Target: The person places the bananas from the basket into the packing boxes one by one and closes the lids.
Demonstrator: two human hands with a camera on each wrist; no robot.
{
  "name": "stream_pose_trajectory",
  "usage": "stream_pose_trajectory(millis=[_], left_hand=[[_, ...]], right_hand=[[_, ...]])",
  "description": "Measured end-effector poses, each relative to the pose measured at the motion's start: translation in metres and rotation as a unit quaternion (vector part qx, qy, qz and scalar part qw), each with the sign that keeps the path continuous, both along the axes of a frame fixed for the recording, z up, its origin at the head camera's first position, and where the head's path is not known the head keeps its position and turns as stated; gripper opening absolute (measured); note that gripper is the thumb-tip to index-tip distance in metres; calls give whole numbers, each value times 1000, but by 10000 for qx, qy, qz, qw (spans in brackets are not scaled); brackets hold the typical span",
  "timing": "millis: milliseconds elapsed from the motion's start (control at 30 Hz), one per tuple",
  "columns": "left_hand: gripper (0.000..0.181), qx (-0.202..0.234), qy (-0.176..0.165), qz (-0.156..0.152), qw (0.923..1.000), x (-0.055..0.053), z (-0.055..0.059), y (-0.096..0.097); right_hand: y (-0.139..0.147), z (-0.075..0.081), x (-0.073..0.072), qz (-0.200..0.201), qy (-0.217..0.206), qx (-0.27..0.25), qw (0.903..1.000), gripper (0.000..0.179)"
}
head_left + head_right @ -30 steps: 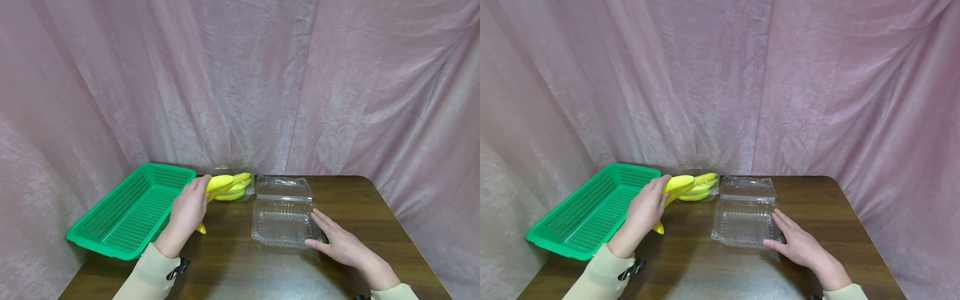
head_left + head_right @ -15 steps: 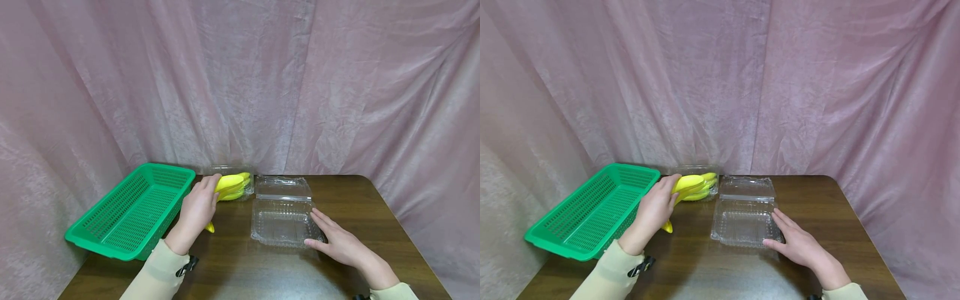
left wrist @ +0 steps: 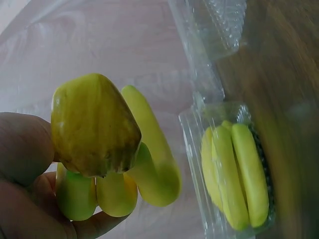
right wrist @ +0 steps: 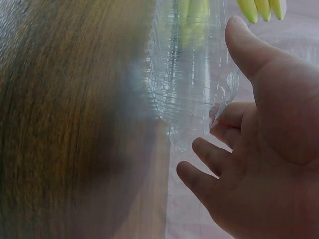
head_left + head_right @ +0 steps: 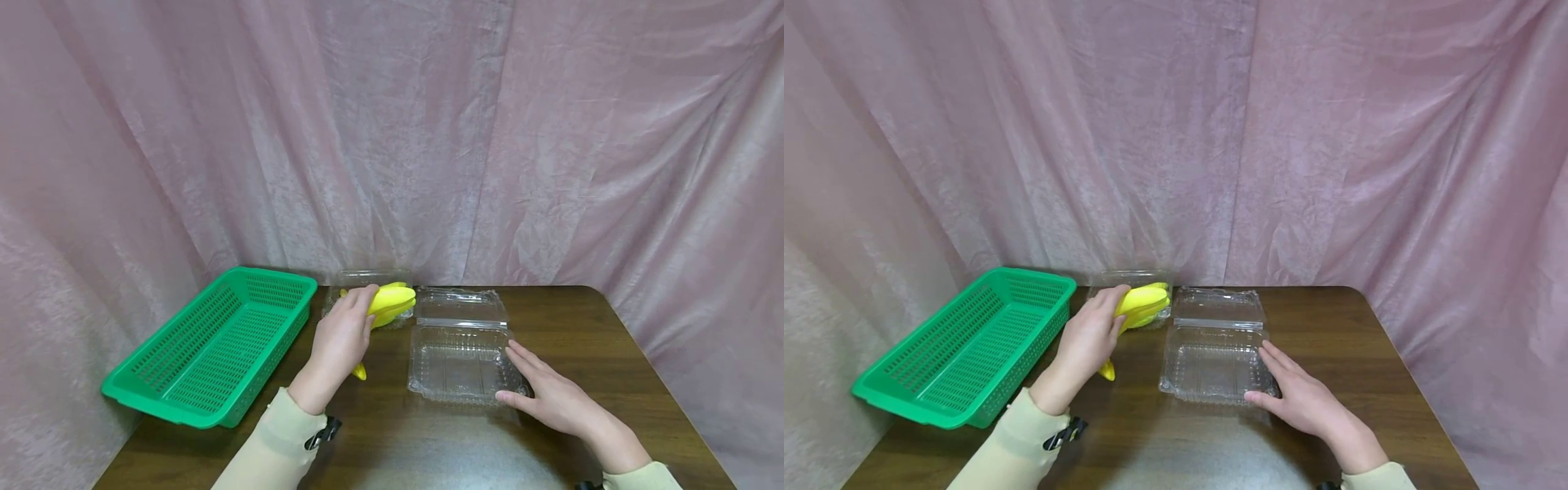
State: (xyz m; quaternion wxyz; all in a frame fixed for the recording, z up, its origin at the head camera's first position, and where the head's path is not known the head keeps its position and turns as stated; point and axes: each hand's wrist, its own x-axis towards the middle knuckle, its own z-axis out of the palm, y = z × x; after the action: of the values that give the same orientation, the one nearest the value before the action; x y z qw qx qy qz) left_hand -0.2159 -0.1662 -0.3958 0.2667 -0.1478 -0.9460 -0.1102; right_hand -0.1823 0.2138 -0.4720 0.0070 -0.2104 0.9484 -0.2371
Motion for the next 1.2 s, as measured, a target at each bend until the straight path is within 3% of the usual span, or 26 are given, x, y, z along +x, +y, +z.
stream_pose_trajectory(millis=[867,1200], left_hand=[[56,313,-59,-516,9982,-13,-5,52],[54,170,-45,-659,9977,-15,-7,71]], right_hand=[[-2,1,-1,-3,62,-4,10000,92],[-2,0,-1,-22,39,5,10000,92]])
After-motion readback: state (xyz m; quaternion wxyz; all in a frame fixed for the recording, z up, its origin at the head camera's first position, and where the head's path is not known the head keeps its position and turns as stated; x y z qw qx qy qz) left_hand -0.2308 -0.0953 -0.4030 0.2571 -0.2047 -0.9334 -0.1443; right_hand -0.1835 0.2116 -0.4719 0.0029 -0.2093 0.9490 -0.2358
